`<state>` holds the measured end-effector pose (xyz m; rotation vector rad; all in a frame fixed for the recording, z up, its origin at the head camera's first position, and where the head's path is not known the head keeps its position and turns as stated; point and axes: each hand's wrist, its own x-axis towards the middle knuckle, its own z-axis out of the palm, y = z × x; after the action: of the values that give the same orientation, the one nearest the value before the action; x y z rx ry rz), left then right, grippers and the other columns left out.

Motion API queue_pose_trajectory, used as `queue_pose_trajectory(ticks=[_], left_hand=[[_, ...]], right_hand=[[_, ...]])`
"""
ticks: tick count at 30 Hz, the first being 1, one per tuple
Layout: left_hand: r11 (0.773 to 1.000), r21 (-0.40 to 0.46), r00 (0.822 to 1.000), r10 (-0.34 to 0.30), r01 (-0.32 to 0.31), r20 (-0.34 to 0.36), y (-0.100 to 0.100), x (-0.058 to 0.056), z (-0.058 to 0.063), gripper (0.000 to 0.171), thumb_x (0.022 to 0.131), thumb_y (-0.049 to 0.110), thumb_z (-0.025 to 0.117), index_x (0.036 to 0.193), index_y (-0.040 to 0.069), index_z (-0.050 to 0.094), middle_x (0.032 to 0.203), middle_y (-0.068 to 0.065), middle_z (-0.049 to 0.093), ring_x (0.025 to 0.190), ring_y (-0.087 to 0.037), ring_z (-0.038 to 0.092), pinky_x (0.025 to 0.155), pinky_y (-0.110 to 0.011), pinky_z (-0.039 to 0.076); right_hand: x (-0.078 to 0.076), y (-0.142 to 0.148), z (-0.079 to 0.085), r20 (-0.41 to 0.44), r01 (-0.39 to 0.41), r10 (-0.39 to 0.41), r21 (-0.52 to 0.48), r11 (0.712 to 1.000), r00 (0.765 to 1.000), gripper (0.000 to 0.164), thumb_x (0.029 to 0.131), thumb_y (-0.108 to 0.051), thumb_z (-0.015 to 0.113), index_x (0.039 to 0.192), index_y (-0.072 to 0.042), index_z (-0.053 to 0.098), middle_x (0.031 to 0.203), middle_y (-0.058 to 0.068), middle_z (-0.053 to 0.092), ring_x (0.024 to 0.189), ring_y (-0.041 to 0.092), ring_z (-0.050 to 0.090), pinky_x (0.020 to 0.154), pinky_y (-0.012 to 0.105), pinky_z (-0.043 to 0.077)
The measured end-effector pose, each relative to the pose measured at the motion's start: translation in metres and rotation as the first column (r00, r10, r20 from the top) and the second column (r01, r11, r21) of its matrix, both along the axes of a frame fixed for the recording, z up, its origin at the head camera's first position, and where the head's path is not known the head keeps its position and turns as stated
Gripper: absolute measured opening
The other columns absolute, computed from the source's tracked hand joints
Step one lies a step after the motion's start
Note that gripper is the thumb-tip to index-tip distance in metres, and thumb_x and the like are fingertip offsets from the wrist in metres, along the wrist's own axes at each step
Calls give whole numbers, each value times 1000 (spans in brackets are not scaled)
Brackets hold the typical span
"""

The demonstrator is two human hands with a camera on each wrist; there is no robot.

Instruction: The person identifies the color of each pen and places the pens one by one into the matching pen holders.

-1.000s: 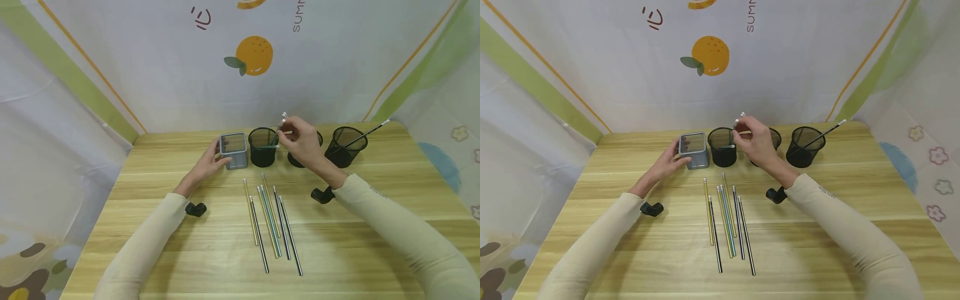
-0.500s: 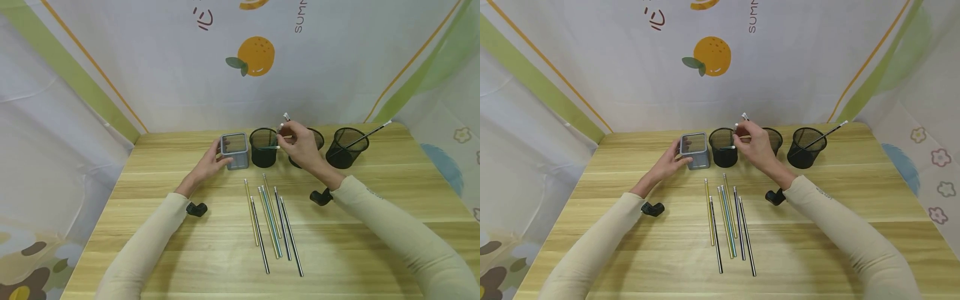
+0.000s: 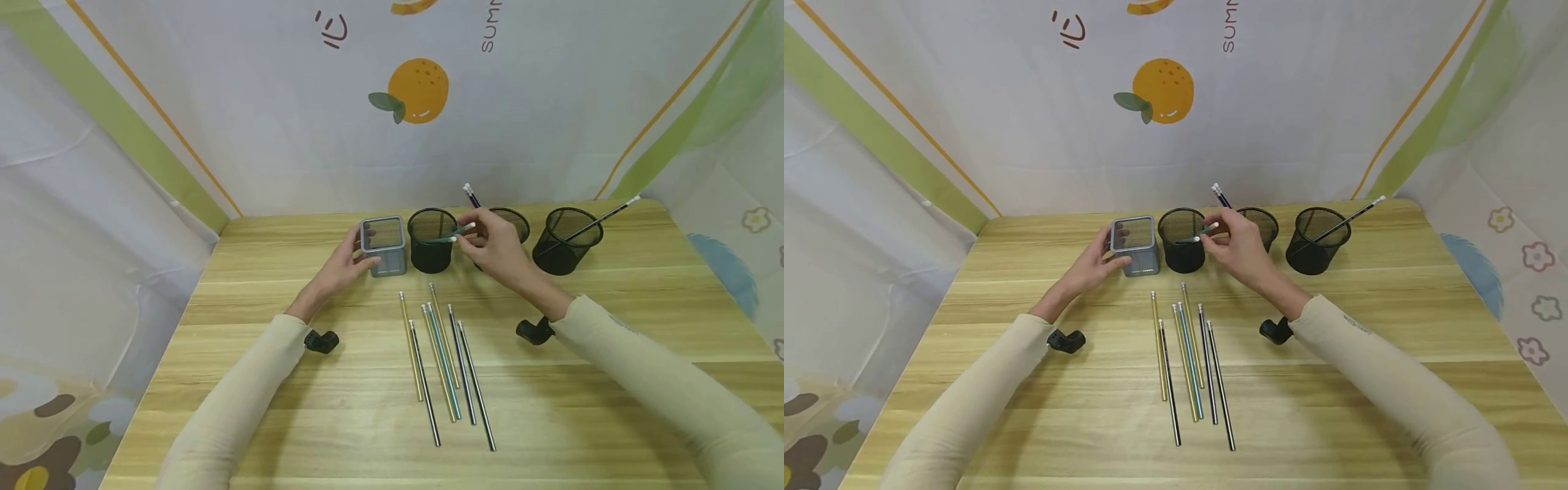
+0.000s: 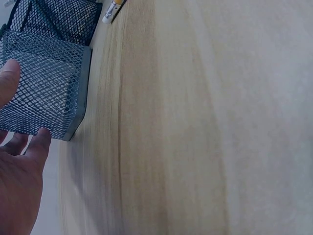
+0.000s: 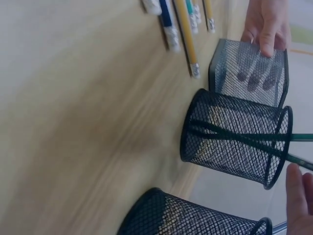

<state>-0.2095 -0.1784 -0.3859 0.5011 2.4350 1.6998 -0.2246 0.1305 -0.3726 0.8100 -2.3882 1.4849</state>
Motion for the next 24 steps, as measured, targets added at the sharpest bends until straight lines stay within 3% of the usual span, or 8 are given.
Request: queue_pose_trajectory(ticks=[4,11,17,24], left_hand=[[1000,-8,1000,2,-2,6,-1,-3,-4,72,98,-6,63,155,-8,19,154,-33,29,141,-51,30,115,-50,34],[1000,-4,1000,9,-9,-16,-7,-18,-29,74,99,-3,63,158,-1,19,156,-27,30,143,-46,31,116,-49,34],[1000,-16,1000,18,-18,-24,-8,-19,-31,74,99,0,65,158,2,21,156,-23,33,143,-41,33,115,-45,35],[1000,-11,1000,20,-20,-14,-8,-18,-30,74,98,1,66,158,2,22,156,-21,33,143,-39,33,116,-44,35]], right_hand=[[10,6,-2,68,2,-5,37,999,998,28,93,6,70,118,9,58,107,22,66,96,33,69,81,26,60],[24,19,-7,96,-1,-9,109,994,995,23,92,2,72,113,6,61,104,19,65,92,28,68,78,21,59],[29,27,-9,157,22,-56,207,978,986,20,92,-3,73,108,5,63,98,13,67,86,25,68,74,30,60],[35,29,-10,272,-29,-63,321,947,960,25,93,-11,74,109,6,64,95,8,68,84,21,67,76,37,58]])
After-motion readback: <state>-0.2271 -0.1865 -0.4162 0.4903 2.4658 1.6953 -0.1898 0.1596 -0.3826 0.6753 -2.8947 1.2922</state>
